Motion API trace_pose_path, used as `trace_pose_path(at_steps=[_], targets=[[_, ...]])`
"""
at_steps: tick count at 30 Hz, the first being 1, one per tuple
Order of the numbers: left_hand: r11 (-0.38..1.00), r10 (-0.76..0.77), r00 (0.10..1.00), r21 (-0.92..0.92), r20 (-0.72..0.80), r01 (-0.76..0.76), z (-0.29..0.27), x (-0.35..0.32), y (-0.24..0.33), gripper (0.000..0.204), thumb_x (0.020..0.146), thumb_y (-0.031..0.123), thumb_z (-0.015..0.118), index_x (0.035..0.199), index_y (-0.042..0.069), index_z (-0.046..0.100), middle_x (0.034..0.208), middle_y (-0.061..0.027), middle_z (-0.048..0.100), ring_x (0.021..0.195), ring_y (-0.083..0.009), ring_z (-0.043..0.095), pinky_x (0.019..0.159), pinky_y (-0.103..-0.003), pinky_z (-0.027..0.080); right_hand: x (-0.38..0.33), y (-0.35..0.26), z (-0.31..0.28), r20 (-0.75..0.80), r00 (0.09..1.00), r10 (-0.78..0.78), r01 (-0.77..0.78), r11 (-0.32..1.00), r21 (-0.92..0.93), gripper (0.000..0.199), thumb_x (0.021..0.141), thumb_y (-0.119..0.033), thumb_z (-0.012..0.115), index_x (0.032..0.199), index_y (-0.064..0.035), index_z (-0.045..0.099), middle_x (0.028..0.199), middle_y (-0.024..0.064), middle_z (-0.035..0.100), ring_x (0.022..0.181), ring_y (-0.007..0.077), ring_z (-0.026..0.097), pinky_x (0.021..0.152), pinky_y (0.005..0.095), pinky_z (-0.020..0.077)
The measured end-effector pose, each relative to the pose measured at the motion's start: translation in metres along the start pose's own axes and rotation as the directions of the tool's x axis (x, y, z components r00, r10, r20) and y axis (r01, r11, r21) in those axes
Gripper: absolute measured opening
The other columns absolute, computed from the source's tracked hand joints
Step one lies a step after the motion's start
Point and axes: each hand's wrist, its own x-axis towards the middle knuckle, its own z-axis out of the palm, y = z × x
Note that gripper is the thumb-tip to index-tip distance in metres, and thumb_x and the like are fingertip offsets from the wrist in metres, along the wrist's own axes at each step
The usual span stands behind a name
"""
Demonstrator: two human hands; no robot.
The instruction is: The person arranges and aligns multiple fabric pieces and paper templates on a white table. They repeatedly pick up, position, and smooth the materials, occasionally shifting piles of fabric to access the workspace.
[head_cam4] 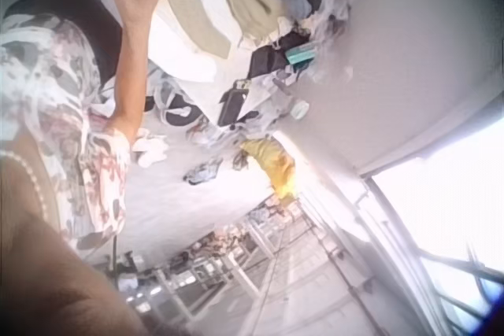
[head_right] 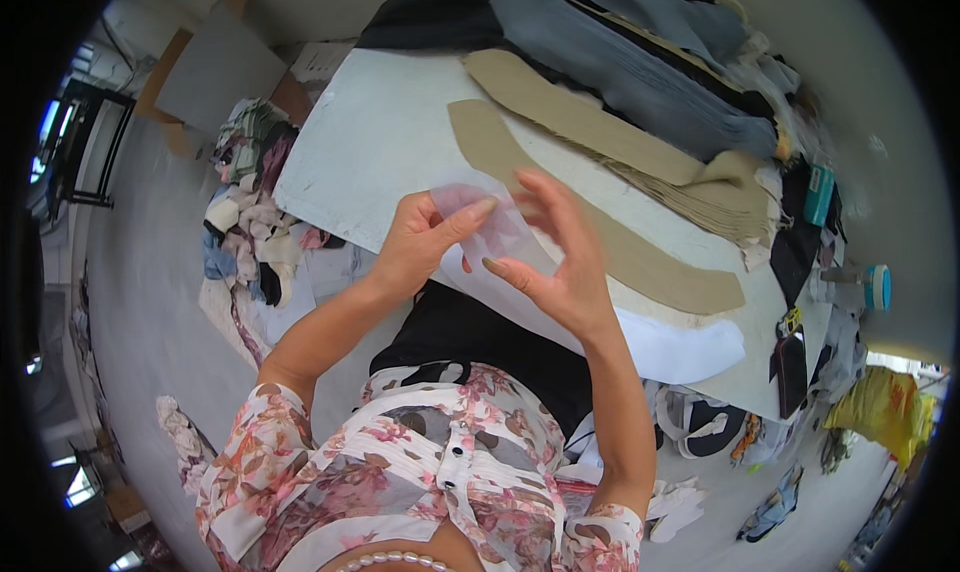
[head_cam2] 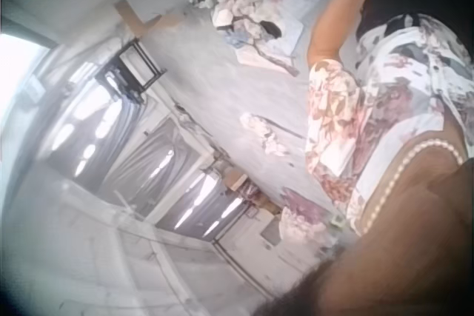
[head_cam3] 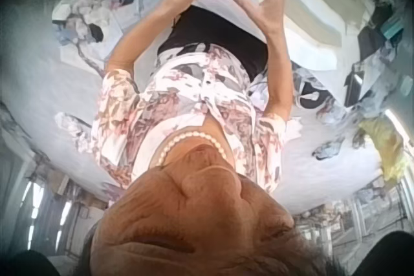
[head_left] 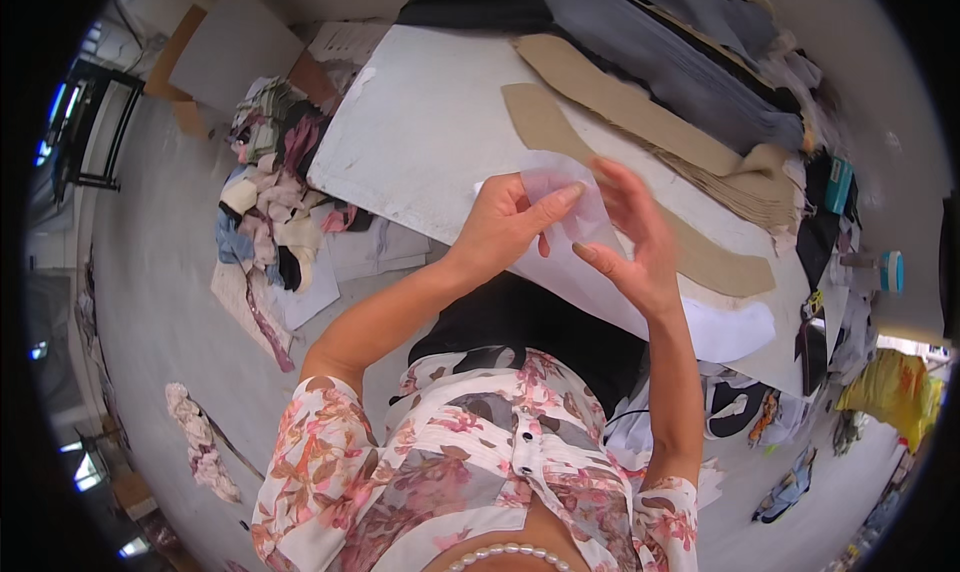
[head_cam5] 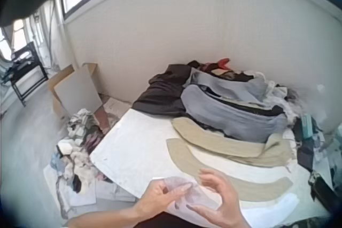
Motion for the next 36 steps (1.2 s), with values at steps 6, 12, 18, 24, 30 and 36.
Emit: trace_pose_path(at_steps=[6, 12, 18, 24, 30, 36], targets=[[0.996, 0.087, 0.995, -0.029, -0.038, -0.089, 0.013, 0.034, -0.001, 0.031, 0.1, 0.019, 0.053, 0.122, -0.001, 0.062, 0.092, -0.0105, 0.071, 0.073, -0.0133, 0.067, 0.054, -0.025, 0.049, -0.042, -0.011, -0.09, 0.211, 0.75, 0.626, -0.646, 0.762, 0.034, 0.068, 0.074, -0.011, 0.076, 0.137, -0.0071, 0.049, 0.084, 0.0, 0.063, 0.069, 0.0059, 0.056, 0.057, 0.021, 0.0449], [0.999, -0.002, 0.998, -0.044, 0.069, 0.005, 0.045, 0.06, -0.027, 0.021, 0.095, 0.015, 0.06, 0.107, -0.001, 0.066, 0.084, -0.0084, 0.07, 0.069, -0.011, 0.065, 0.049, -0.023, 0.047, -0.113, -0.066, -0.2, -0.243, 0.721, 0.649, -0.693, 0.685, -0.226, 0.057, 0.069, -0.003, 0.07, 0.125, -0.0038, 0.058, 0.071, -0.0023, 0.059, 0.061, 0.0045, 0.053, 0.056, 0.0178, 0.0411], [0.997, -0.073, 0.996, -0.02, 0.043, 0.073, 0.03, 0.068, -0.012, 0.016, 0.09, 0.014, 0.066, 0.097, 0.0, 0.067, 0.08, -0.0065, 0.069, 0.064, -0.0083, 0.063, 0.046, -0.021, 0.044, -0.115, -0.084, -0.213, -0.298, 0.816, 0.495, -0.57, 0.773, -0.278, 0.05, 0.067, 0.002, 0.072, 0.115, -0.0016, 0.06, 0.072, -0.0018, 0.058, 0.066, 0.0051, 0.054, 0.062, 0.0177, 0.041], [0.943, 0.019, 0.98, 0.331, -0.197, 0.048, -0.06, 0.082, -0.022, 0.018, 0.091, 0.018, 0.066, 0.094, 0.001, 0.068, 0.077, -0.0012, 0.066, 0.064, -0.0066, 0.056, 0.059, -0.021, 0.044, -0.062, -0.024, -0.128, -0.156, 0.779, 0.608, -0.627, 0.762, -0.162, 0.04, 0.072, 0.004, 0.072, 0.109, -0.0018, 0.06, 0.069, -0.003, 0.056, 0.064, 0.0041, 0.051, 0.06, 0.0186, 0.0382], [0.733, 0.088, 0.949, 0.664, -0.304, 0.145, -0.083, 0.109, -0.02, 0.02, 0.084, 0.022, 0.072, 0.087, 0.002, 0.071, 0.073, -0.0008, 0.066, 0.066, -0.0072, 0.056, 0.063, -0.023, 0.046, -0.044, 0.003, -0.108, -0.189, 0.806, 0.561, -0.592, 0.763, -0.259, 0.038, 0.073, 0.005, 0.071, 0.109, -0.0032, 0.059, 0.066, -0.0017, 0.052, 0.063, 0.0048, 0.046, 0.059, 0.0194, 0.0367], [0.623, 0.228, 0.912, 0.771, -0.34, 0.132, -0.083, 0.12, -0.029, 0.019, 0.082, 0.024, 0.074, 0.086, 0.005, 0.072, 0.072, -0.0013, 0.067, 0.063, -0.0084, 0.056, 0.06, -0.024, 0.045, -0.037, 0.013, -0.104, -0.235, 0.825, 0.514, -0.565, 0.771, -0.296, 0.037, 0.074, 0.003, 0.072, 0.108, -0.0038, 0.059, 0.065, -0.0015, 0.051, 0.062, 0.0058, 0.045, 0.059, 0.0204, 0.0366]])
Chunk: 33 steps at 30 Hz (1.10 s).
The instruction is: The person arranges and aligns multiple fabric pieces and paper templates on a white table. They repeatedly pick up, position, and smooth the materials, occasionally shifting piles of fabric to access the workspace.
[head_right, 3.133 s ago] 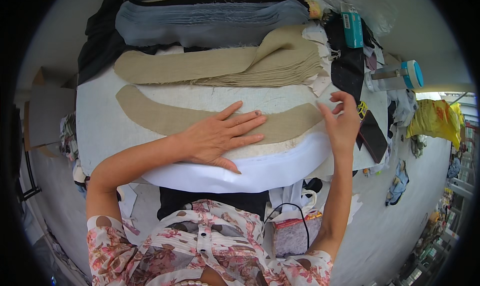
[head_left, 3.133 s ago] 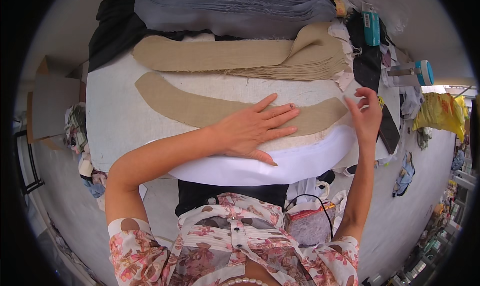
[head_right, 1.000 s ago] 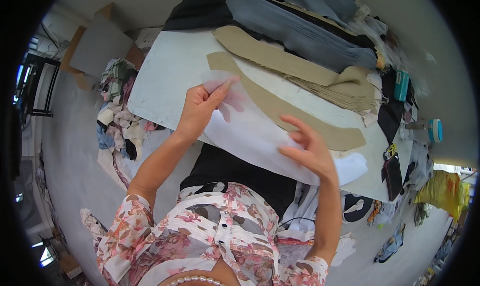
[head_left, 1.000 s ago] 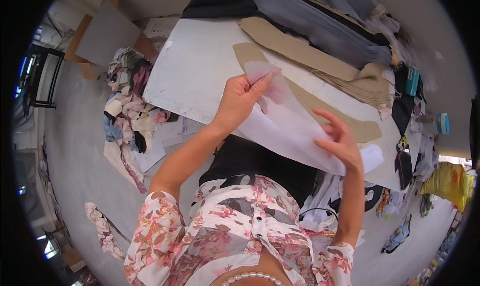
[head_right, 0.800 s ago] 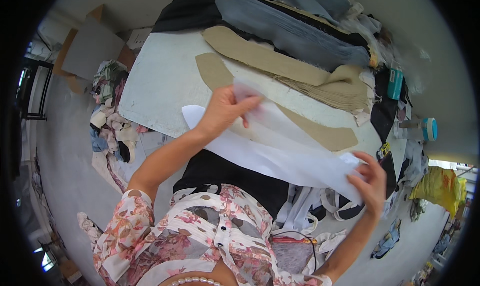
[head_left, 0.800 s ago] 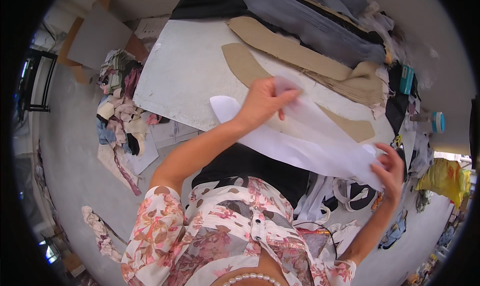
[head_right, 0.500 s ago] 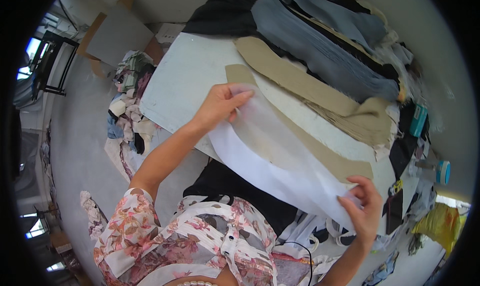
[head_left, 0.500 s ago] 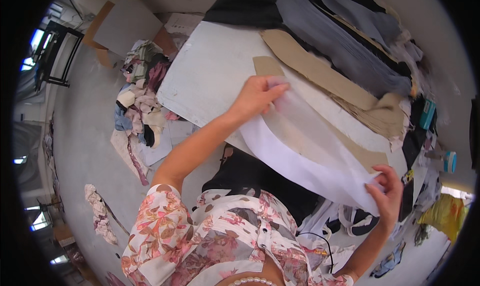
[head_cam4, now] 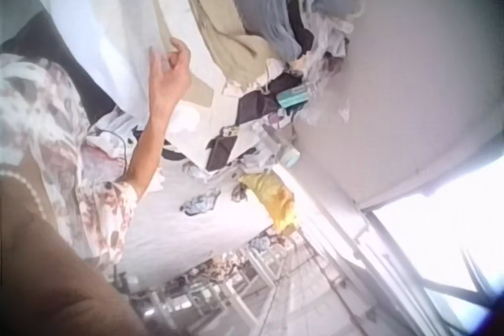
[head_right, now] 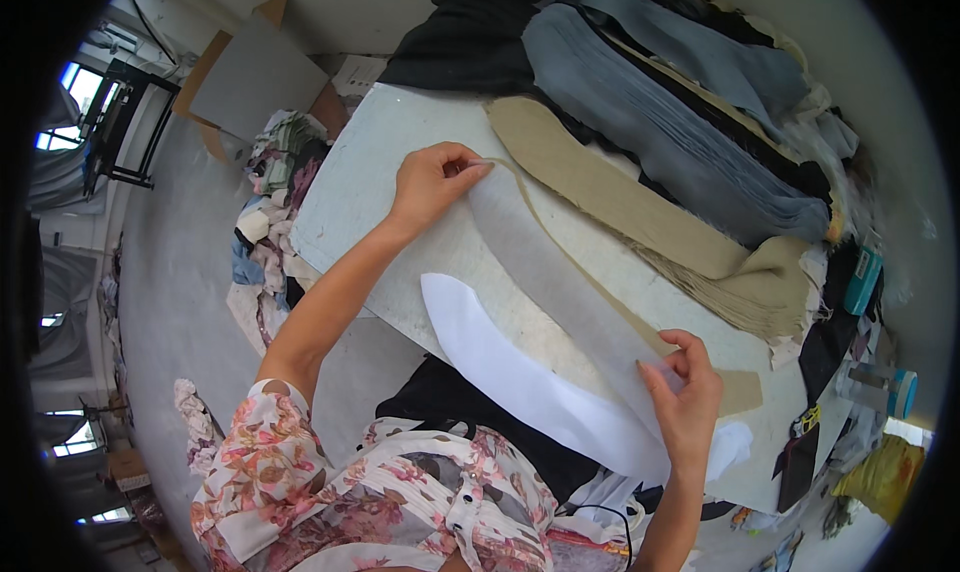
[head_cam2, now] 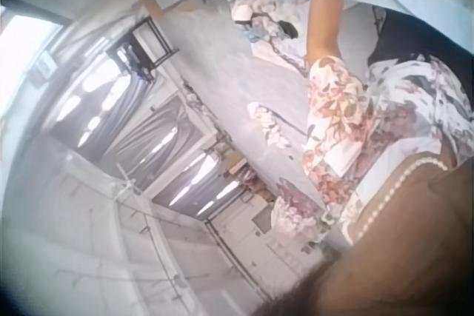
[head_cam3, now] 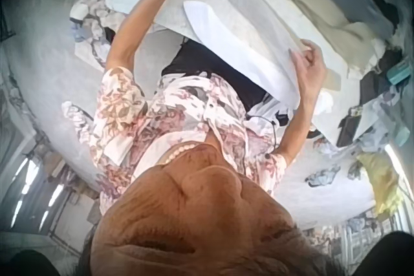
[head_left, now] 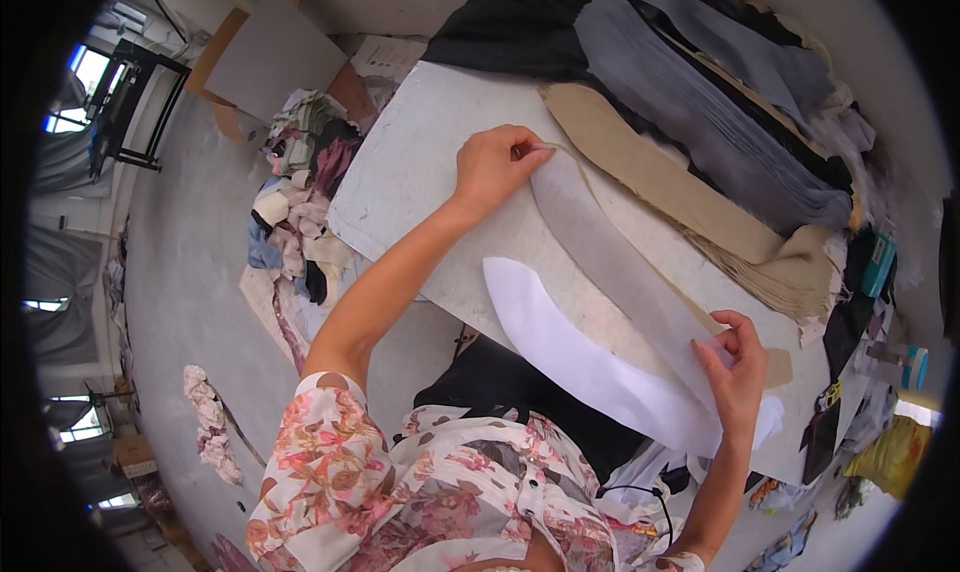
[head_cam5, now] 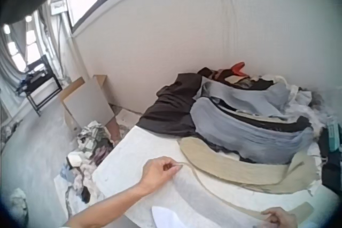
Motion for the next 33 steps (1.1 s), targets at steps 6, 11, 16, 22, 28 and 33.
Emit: trace_pose_path(at_steps=[6, 11, 16, 22, 28, 33], targets=[[0.991, 0.071, 0.994, 0.123, -0.088, -0.06, 0.005, 0.0, -0.002, 0.02, 0.08, 0.025, 0.076, 0.083, 0.006, 0.072, 0.069, -0.001, 0.066, 0.06, -0.0105, 0.056, 0.059, -0.025, 0.045, 0.008, -0.003, 0.0, 0.001, 1.0, 0.004, -0.004, 0.999, -0.044, 0.035, 0.074, 0.002, 0.071, 0.107, -0.0036, 0.059, 0.063, -0.0009, 0.05, 0.06, 0.0063, 0.044, 0.058, 0.0215, 0.0368], [0.986, 0.056, 0.994, 0.163, -0.089, -0.04, 0.006, 0.003, -0.001, 0.019, 0.079, 0.026, 0.076, 0.082, 0.007, 0.071, 0.066, -0.0009, 0.064, 0.059, -0.0114, 0.056, 0.057, -0.026, 0.045, 0.01, -0.006, 0.003, 0.008, 1.0, -0.004, 0.005, 0.998, -0.068, 0.035, 0.074, 0.001, 0.071, 0.107, -0.0032, 0.059, 0.062, -0.0007, 0.05, 0.06, 0.0066, 0.044, 0.057, 0.0219, 0.0367], [0.976, 0.004, 0.999, 0.219, -0.042, 0.005, 0.001, 0.001, 0.006, 0.022, 0.079, 0.023, 0.076, 0.095, 0.009, 0.07, 0.076, -0.0014, 0.066, 0.063, -0.013, 0.059, 0.059, -0.027, 0.047, 0.013, -0.005, 0.0, 0.014, 1.0, -0.014, 0.014, 0.998, -0.062, 0.034, 0.075, 0.0, 0.071, 0.107, -0.003, 0.059, 0.062, -0.0002, 0.05, 0.061, 0.007, 0.044, 0.057, 0.0221, 0.0369], [0.618, 0.57, 0.774, 0.477, 0.276, -0.625, -0.002, -0.022, 0.01, 0.047, 0.096, 0.035, 0.052, 0.139, 0.016, 0.05, 0.152, -0.0119, 0.033, 0.138, -0.0295, 0.035, 0.114, -0.044, 0.027, 0.015, -0.003, 0.0, 0.023, 1.0, -0.008, 0.01, 0.997, -0.071, 0.035, 0.075, -0.001, 0.071, 0.107, -0.0034, 0.059, 0.062, 0.0001, 0.048, 0.061, 0.0078, 0.043, 0.058, 0.0221, 0.0362], [0.66, 0.416, 0.709, 0.347, 0.569, -0.666, 0.0, -0.025, -0.002, 0.063, 0.099, 0.055, 0.026, 0.149, 0.018, 0.035, 0.16, -0.0112, 0.013, 0.148, -0.0273, 0.011, 0.12, -0.048, 0.003, 0.015, -0.001, 0.0, 0.025, 0.999, -0.025, 0.027, 0.995, -0.094, 0.034, 0.075, -0.001, 0.072, 0.107, -0.0044, 0.059, 0.062, 0.001, 0.048, 0.059, 0.0093, 0.043, 0.057, 0.0234, 0.0374], [0.627, 0.455, 0.696, 0.355, 0.555, -0.693, -0.005, -0.026, 0.005, 0.072, 0.096, 0.063, 0.024, 0.15, 0.016, 0.033, 0.16, -0.012, 0.014, 0.148, -0.0274, 0.01, 0.12, -0.047, 0.002, 0.017, 0.005, 0.003, 0.007, 0.999, -0.038, 0.039, 0.99, -0.134, 0.035, 0.075, -0.001, 0.072, 0.107, -0.0057, 0.059, 0.061, 0.0028, 0.051, 0.057, 0.0117, 0.045, 0.057, 0.0245, 0.0389]])
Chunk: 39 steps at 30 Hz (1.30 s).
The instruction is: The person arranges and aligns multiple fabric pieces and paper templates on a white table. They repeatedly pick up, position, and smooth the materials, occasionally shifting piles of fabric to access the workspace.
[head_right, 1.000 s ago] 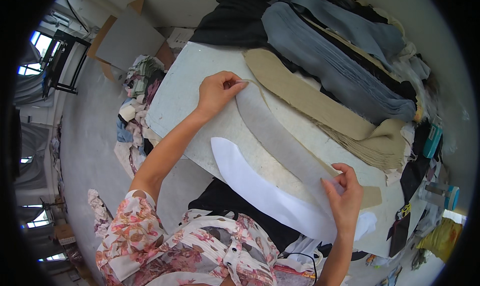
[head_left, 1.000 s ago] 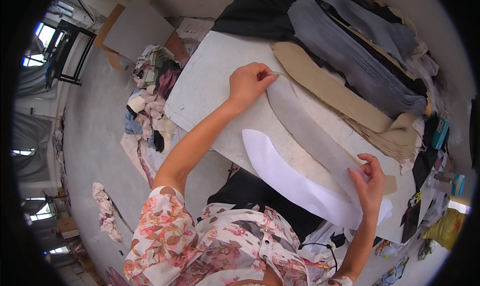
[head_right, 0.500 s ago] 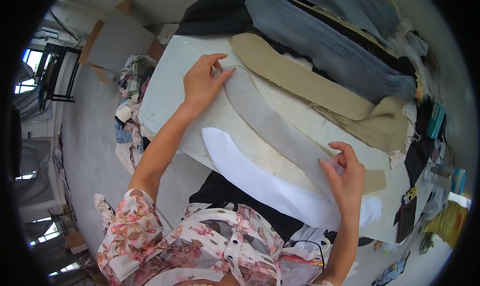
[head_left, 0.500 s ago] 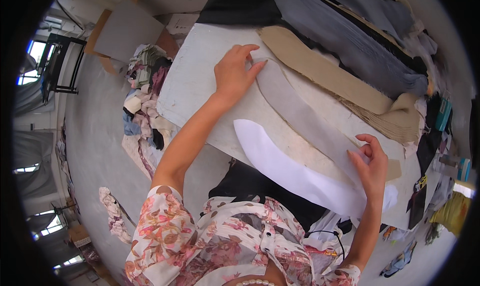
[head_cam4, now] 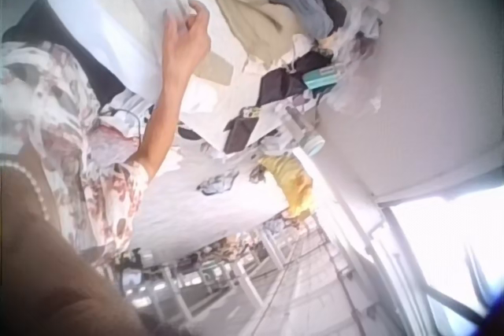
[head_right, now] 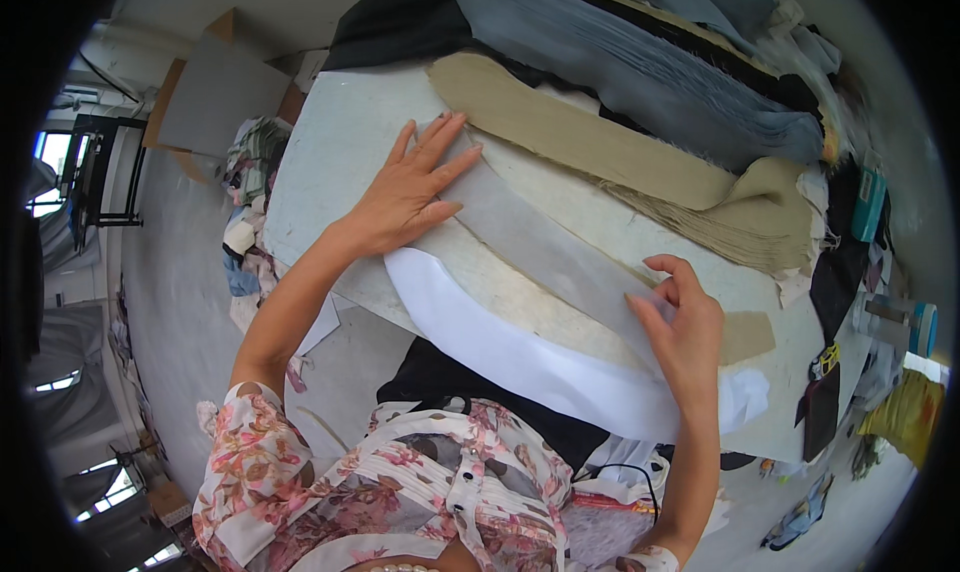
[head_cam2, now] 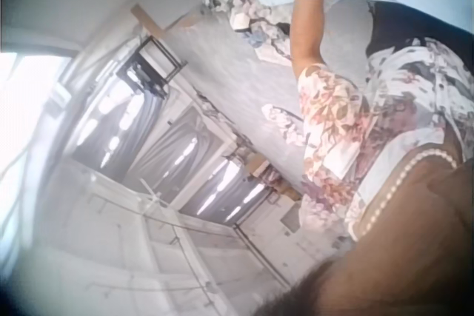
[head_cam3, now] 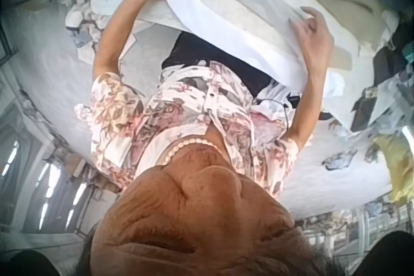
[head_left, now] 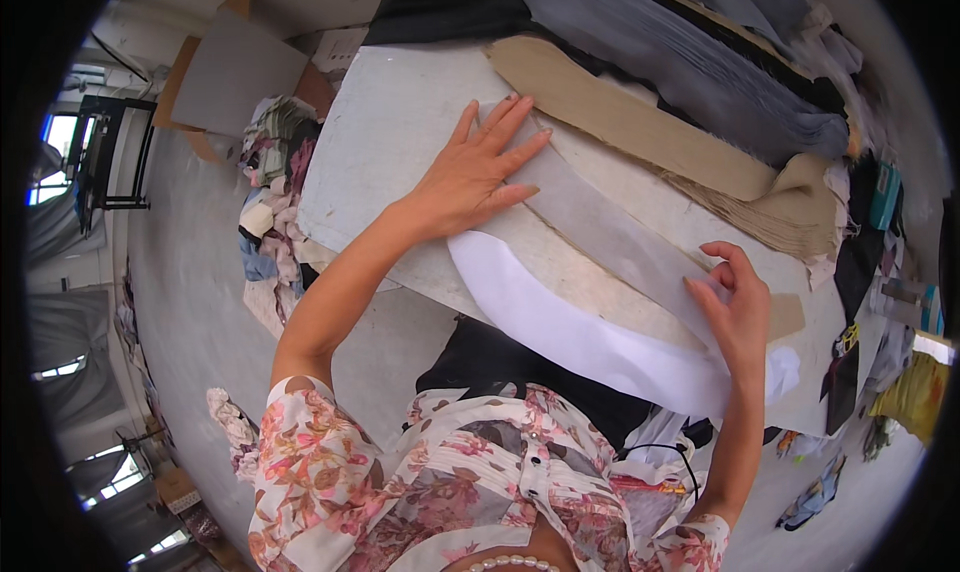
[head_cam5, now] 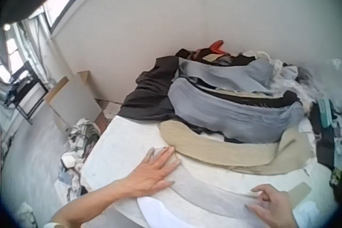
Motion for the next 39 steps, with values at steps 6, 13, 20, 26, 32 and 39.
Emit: trace_pose_path(at_steps=[6, 13, 20, 26, 32, 39], targets=[[0.937, 0.34, 0.933, -0.131, 0.117, -0.325, 0.0, 0.007, 0.031, 0.076, 0.093, 0.064, 0.03, 0.15, 0.013, 0.03, 0.16, -0.0121, 0.014, 0.147, -0.0282, 0.014, 0.12, -0.047, 0.004, 0.0, 0.007, 0.001, 0.005, 1.0, -0.003, 0.003, 1.0, -0.007, 0.037, 0.075, -0.003, 0.074, 0.109, -0.0071, 0.059, 0.062, 0.0041, 0.053, 0.057, 0.0135, 0.048, 0.057, 0.0263, 0.0409], [0.898, 0.435, 0.881, -0.16, 0.186, -0.41, 0.0, 0.012, 0.029, 0.083, 0.091, 0.069, 0.026, 0.15, 0.011, 0.03, 0.159, -0.0128, 0.016, 0.147, -0.0267, 0.014, 0.12, -0.048, 0.004, -0.001, 0.016, 0.0, -0.044, 0.998, -0.036, 0.033, 0.998, -0.059, 0.04, 0.074, -0.005, 0.075, 0.11, -0.0086, 0.059, 0.065, 0.0044, 0.053, 0.057, 0.017, 0.05, 0.057, 0.0288, 0.0422], [0.819, 0.573, 0.796, -0.164, 0.194, -0.549, 0.002, 0.03, 0.067, 0.094, 0.084, 0.079, 0.024, 0.151, 0.013, 0.029, 0.159, -0.0146, 0.013, 0.148, -0.0279, 0.01, 0.119, -0.051, 0.002, -0.001, 0.019, 0.001, -0.04, 0.998, -0.054, 0.05, 0.995, -0.082, 0.042, 0.074, -0.006, 0.076, 0.112, -0.0089, 0.058, 0.066, 0.006, 0.055, 0.059, 0.0199, 0.053, 0.057, 0.0303, 0.0437], [0.816, 0.574, 0.787, -0.233, 0.227, -0.529, 0.009, 0.033, 0.066, 0.095, 0.084, 0.079, 0.023, 0.151, 0.012, 0.028, 0.159, -0.0144, 0.013, 0.148, -0.028, 0.01, 0.119, -0.051, 0.002, -0.011, 0.024, -0.023, -0.027, 0.999, -0.029, 0.029, 0.999, -0.018, 0.043, 0.074, -0.005, 0.076, 0.113, -0.0079, 0.058, 0.07, 0.0062, 0.056, 0.062, 0.0205, 0.055, 0.06, 0.0308, 0.045], [0.814, 0.58, 0.78, -0.203, 0.237, -0.544, 0.009, 0.034, 0.066, 0.095, 0.084, 0.08, 0.021, 0.151, 0.013, 0.027, 0.159, -0.0138, 0.014, 0.148, -0.0282, 0.01, 0.119, -0.051, 0.001, -0.012, 0.036, -0.024, -0.087, 0.995, -0.043, 0.036, 0.996, -0.085, 0.044, 0.075, -0.005, 0.075, 0.115, -0.0092, 0.058, 0.072, 0.0061, 0.056, 0.064, 0.0212, 0.057, 0.06, 0.0314, 0.0457], [0.787, 0.616, 0.768, -0.179, 0.175, -0.59, 0.001, 0.042, 0.071, 0.091, 0.084, 0.078, 0.026, 0.151, 0.016, 0.028, 0.159, -0.0137, 0.015, 0.147, -0.0294, 0.014, 0.119, -0.052, 0.002, -0.013, 0.037, -0.019, -0.119, 0.99, -0.077, 0.058, 0.985, -0.161, 0.044, 0.075, -0.007, 0.076, 0.115, -0.0106, 0.058, 0.072, 0.0069, 0.057, 0.064, 0.0234, 0.057, 0.06, 0.0325, 0.0464]])
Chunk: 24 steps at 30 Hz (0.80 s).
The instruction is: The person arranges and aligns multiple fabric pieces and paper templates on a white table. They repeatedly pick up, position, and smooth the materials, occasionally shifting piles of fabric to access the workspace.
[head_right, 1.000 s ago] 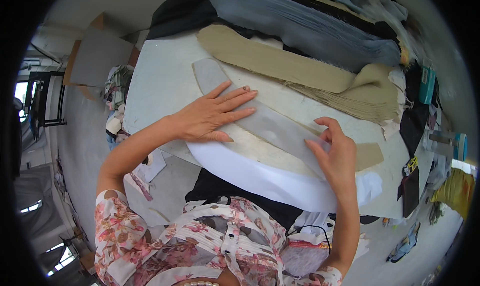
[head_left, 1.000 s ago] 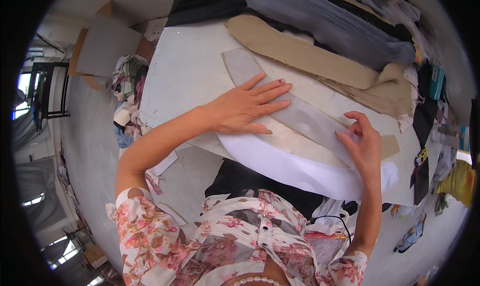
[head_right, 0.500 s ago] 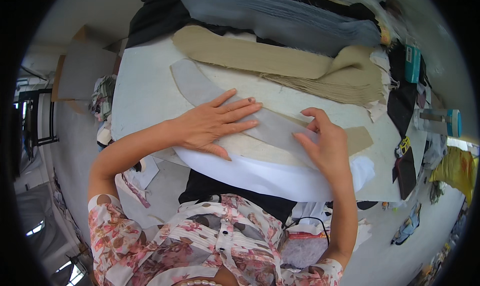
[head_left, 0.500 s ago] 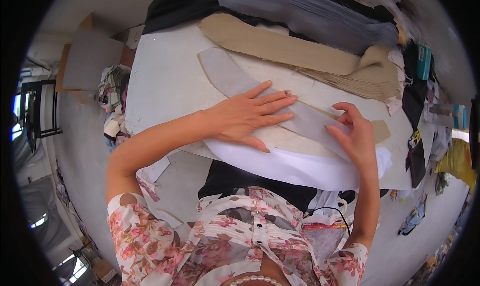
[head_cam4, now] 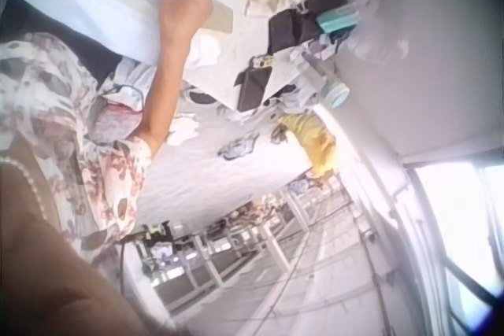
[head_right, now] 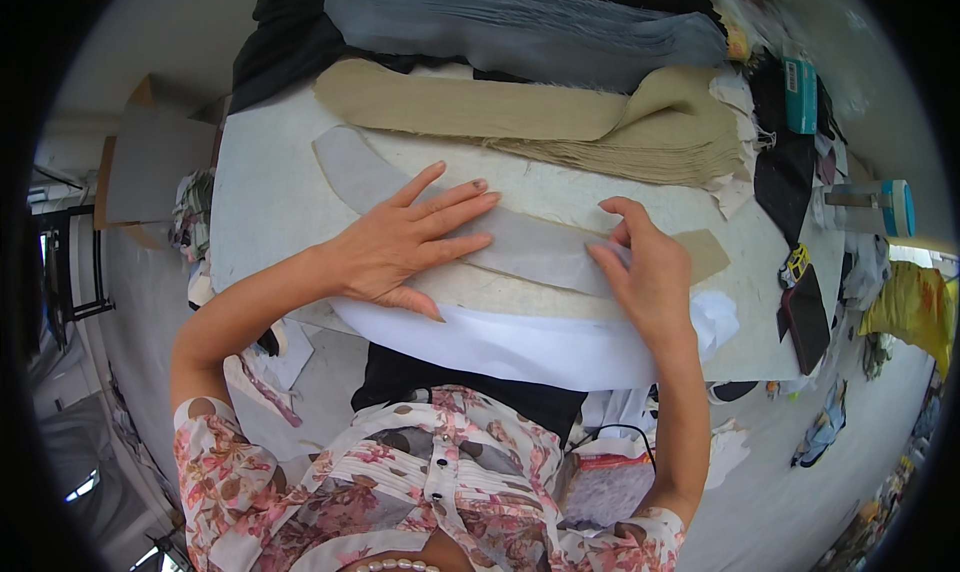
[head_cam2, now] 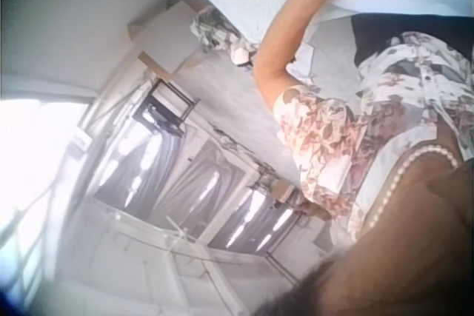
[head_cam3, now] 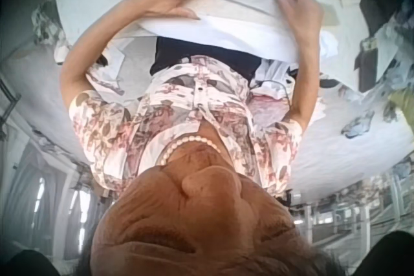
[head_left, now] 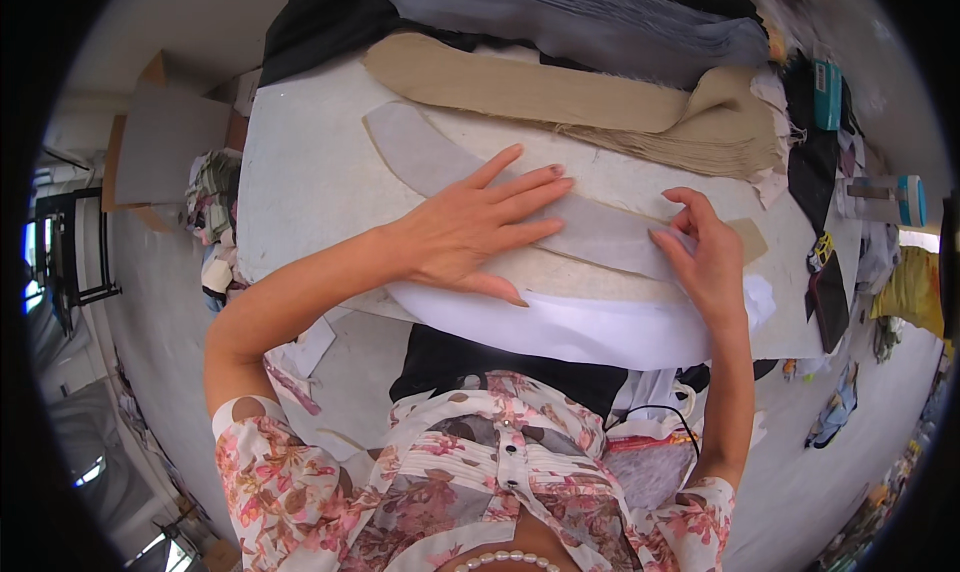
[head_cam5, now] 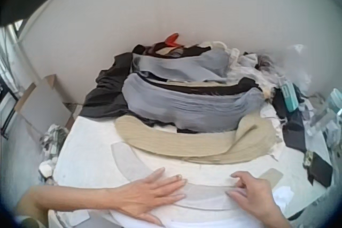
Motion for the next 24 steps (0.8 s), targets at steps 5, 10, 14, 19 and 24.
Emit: trace_pose_path(at_steps=[5, 10, 14, 19, 24], targets=[[0.969, 0.189, 0.982, -0.159, -0.026, -0.19, 0.012, 0.044, 0.005, 0.09, 0.084, 0.075, 0.033, 0.151, 0.015, 0.028, 0.159, -0.0144, 0.015, 0.147, -0.0305, 0.014, 0.118, -0.054, 0.002, 0.0, -0.001, -0.001, 0.025, 0.999, 0.031, -0.032, 1.0, 0.002, 0.045, 0.074, -0.009, 0.077, 0.115, -0.0105, 0.058, 0.073, 0.0073, 0.059, 0.065, 0.0232, 0.059, 0.061, 0.0331, 0.0466], [0.972, 0.196, 0.981, -0.131, 0.008, -0.193, 0.021, 0.044, 0.001, 0.093, 0.083, 0.078, 0.028, 0.151, 0.016, 0.027, 0.159, -0.015, 0.013, 0.148, -0.0301, 0.012, 0.119, -0.053, 0.002, -0.009, 0.006, -0.037, 0.096, 0.987, 0.127, -0.131, 0.991, 0.039, 0.046, 0.072, -0.002, 0.075, 0.115, -0.007, 0.059, 0.072, 0.001, 0.055, 0.068, 0.0118, 0.053, 0.066, 0.0251, 0.0437], [0.979, 0.198, 0.98, -0.064, 0.029, -0.196, 0.021, 0.044, -0.001, 0.094, 0.082, 0.08, 0.022, 0.152, 0.018, 0.026, 0.159, -0.0147, 0.013, 0.148, -0.0297, 0.011, 0.119, -0.053, 0.001, -0.021, 0.026, -0.064, 0.005, 0.987, 0.159, -0.159, 0.983, 0.094, 0.044, 0.071, -0.004, 0.073, 0.114, -0.0078, 0.061, 0.077, 0.003, 0.058, 0.072, 0.0138, 0.056, 0.071, 0.0259, 0.0464], [0.982, 0.188, 0.981, -0.023, 0.045, -0.187, 0.02, 0.044, 0.002, 0.094, 0.081, 0.081, 0.017, 0.152, 0.021, 0.026, 0.159, -0.0142, 0.014, 0.148, -0.029, 0.012, 0.119, -0.051, 0.001, -0.019, 0.036, -0.057, -0.144, 0.981, 0.127, -0.115, 0.989, 0.093, 0.044, 0.073, -0.004, 0.073, 0.114, -0.0076, 0.061, 0.085, 0.0086, 0.064, 0.077, 0.0177, 0.061, 0.075, 0.028, 0.0483], [0.98, 0.197, 0.98, -0.028, 0.038, -0.196, 0.017, 0.045, 0.002, 0.091, 0.083, 0.08, 0.02, 0.151, 0.02, 0.027, 0.159, -0.014, 0.014, 0.148, -0.0286, 0.013, 0.119, -0.053, 0.002, -0.018, 0.045, -0.051, -0.159, 0.982, 0.1, -0.108, 0.993, -0.042, 0.046, 0.073, -0.007, 0.075, 0.117, -0.0098, 0.06, 0.092, 0.0153, 0.067, 0.084, 0.026, 0.066, 0.077, 0.033, 0.0501]])
